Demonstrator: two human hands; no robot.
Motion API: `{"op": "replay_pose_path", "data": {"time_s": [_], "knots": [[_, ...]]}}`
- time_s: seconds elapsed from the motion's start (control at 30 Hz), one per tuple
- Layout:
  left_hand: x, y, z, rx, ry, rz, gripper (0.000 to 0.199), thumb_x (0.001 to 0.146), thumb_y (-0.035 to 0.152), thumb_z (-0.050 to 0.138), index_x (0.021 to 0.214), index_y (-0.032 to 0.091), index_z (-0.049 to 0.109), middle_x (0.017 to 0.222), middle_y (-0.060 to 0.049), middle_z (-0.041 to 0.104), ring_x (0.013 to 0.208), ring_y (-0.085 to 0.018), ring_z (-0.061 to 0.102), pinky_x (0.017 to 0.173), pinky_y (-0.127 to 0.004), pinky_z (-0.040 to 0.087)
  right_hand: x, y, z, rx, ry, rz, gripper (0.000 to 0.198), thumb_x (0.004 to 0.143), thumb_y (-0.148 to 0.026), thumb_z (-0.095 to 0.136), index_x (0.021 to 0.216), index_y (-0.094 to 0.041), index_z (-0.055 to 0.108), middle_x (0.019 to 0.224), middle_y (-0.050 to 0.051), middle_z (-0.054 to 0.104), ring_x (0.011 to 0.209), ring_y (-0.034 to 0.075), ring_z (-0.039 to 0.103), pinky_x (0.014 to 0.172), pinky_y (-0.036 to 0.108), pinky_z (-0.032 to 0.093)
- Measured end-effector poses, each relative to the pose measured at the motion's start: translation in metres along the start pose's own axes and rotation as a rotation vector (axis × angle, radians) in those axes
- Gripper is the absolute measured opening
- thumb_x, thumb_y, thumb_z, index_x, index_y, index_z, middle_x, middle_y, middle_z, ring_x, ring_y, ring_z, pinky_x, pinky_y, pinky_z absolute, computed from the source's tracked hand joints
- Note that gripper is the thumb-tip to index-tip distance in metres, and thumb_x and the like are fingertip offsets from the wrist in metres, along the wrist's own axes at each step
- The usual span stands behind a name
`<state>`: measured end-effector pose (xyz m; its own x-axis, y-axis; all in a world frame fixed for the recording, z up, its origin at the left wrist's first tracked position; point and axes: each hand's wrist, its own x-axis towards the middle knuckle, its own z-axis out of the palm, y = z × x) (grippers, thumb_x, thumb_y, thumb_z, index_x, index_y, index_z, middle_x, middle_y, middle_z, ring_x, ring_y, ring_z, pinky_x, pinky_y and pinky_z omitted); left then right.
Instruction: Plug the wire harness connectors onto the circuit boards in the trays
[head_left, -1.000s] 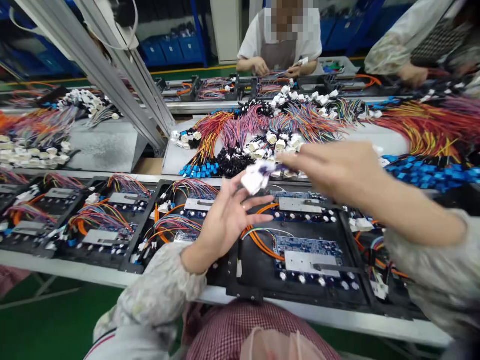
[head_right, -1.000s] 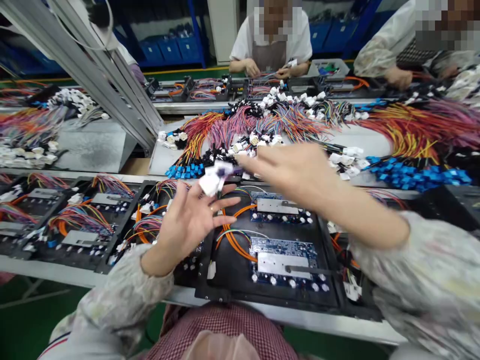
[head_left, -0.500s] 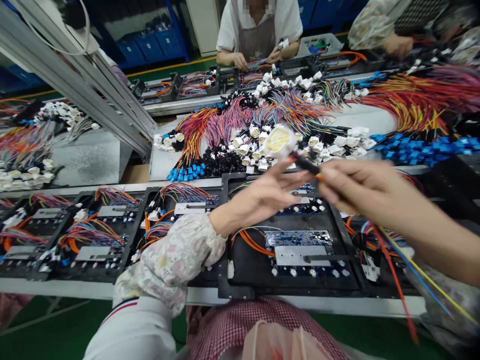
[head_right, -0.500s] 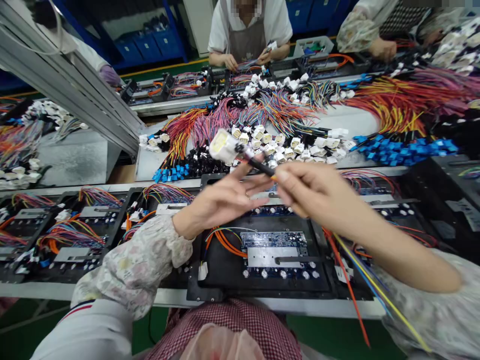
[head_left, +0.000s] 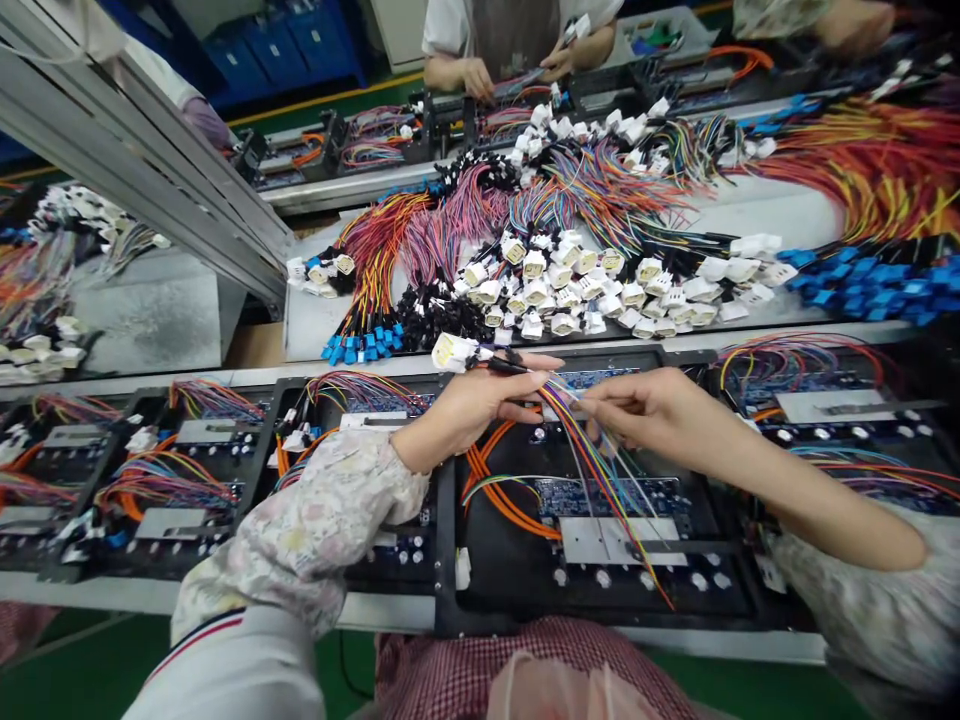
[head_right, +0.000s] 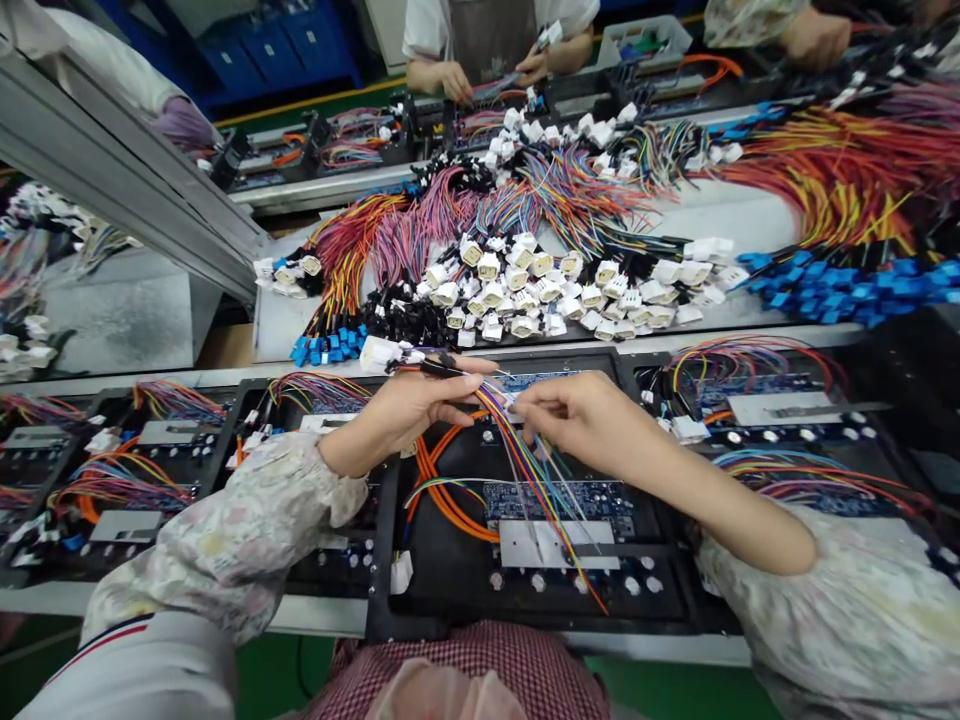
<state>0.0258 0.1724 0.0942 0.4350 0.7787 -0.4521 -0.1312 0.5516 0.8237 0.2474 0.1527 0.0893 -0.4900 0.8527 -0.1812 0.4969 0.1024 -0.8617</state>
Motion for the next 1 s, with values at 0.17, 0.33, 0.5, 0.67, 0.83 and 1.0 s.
{"op": "replay_pose_path", "data": {"time_s": [0.17,0.33,0.5,0.67,0.83,1.0], "knots": [[0.002,0.001,-0.010,0.040,0.021,-0.016,0.014,0.085,0.013,0.067,0.097,0.014,0.074,0.085,-0.005,0.072,0.074,-0.012,0.068,0.059,-0.020,0.057,0.002,0.004,-0.008,-0.132,0.041,-0.068,0.039,0.093,-0.051,0.050,0.076,-0.022,0.069,0.069,0.002,0.067,0.059,0.013,0.057,0.053,0.026,0.040],[-0.003,0.006,-0.025,-0.064,0.039,0.036,0.010,0.089,0.015,0.065,0.097,0.016,0.070,0.084,-0.003,0.069,0.079,-0.013,0.069,0.062,-0.022,0.062,-0.010,0.019,-0.030,-0.496,0.251,0.047,0.048,0.093,-0.059,0.046,0.060,-0.024,0.057,0.047,-0.001,0.047,0.045,0.013,0.041,0.048,0.030,0.026],[-0.001,0.005,-0.023,-0.057,0.074,0.055,0.017,0.088,0.016,0.066,0.103,0.016,0.072,0.084,-0.003,0.069,0.079,-0.013,0.068,0.059,-0.019,0.061,-0.008,0.038,-0.022,-0.703,0.528,0.094,0.033,0.094,-0.042,0.043,0.099,-0.023,0.070,0.074,0.006,0.072,0.059,0.021,0.062,0.057,0.032,0.037],[0.003,-0.002,-0.023,-0.024,0.061,0.055,0.017,0.085,0.018,0.069,0.102,0.015,0.072,0.091,-0.005,0.071,0.080,-0.014,0.068,0.059,-0.020,0.061,0.003,0.051,-0.013,-0.748,0.432,0.134,0.032,0.093,-0.039,0.045,0.103,-0.022,0.071,0.077,0.006,0.074,0.066,0.024,0.068,0.058,0.032,0.039],[0.001,-0.002,-0.029,-0.071,-0.051,0.053,0.018,0.086,0.020,0.069,0.103,0.015,0.069,0.094,-0.005,0.071,0.084,-0.015,0.069,0.068,-0.025,0.064,0.004,0.051,-0.015,-0.736,0.435,0.140,0.033,0.093,-0.038,0.044,0.102,-0.021,0.071,0.079,0.007,0.075,0.068,0.024,0.069,0.060,0.032,0.041],[0.001,-0.001,-0.027,-0.053,-0.054,0.057,0.017,0.087,0.022,0.068,0.103,0.016,0.066,0.093,-0.005,0.071,0.083,-0.015,0.070,0.065,-0.024,0.063,0.004,0.051,-0.015,-0.743,0.421,0.133,0.033,0.093,-0.040,0.045,0.103,-0.023,0.072,0.080,0.006,0.076,0.068,0.025,0.069,0.060,0.032,0.040]]}}
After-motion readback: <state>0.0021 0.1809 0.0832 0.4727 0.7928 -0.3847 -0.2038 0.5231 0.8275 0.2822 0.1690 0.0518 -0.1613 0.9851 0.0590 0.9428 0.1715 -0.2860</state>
